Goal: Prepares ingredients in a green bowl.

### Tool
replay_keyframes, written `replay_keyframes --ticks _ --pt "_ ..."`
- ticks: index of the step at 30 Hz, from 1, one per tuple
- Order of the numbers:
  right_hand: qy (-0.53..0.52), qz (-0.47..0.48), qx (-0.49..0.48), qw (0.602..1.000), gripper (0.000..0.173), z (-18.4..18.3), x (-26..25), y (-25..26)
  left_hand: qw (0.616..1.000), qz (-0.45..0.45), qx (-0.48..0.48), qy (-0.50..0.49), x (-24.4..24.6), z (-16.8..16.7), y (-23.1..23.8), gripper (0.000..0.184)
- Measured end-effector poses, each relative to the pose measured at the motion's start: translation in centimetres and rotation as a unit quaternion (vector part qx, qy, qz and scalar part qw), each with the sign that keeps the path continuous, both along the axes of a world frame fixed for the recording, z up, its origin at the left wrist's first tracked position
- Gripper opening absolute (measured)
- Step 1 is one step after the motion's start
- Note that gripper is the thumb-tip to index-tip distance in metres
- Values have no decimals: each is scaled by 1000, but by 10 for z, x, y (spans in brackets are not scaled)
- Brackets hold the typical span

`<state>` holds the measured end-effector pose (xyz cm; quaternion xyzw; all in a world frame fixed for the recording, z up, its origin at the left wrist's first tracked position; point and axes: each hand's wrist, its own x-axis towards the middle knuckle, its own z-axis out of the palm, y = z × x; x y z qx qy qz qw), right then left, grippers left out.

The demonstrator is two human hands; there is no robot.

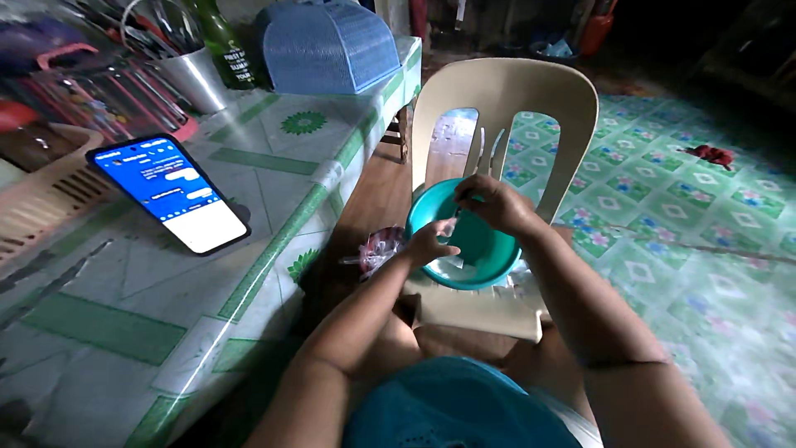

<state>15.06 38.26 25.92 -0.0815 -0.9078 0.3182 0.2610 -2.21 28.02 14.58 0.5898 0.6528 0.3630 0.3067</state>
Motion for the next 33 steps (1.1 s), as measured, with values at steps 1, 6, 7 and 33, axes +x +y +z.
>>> replay_keyframes --ticks 1,6,7,33 --pt "-3 -7 9 1000 22 0 0 0 1000 -2 1 2 -1 -3 -2 78" --pt "-6 -21 7 1000 22 -9 -4 5 999 30 1 24 1 -1 -11 73" --pt "-12 -24 -1 1000 23 -13 -5 5 999 38 12 27 2 0 -12 70" --pt "-34 8 -64 997 15 10 -1 11 997 37 24 -57 15 13 -17 31"
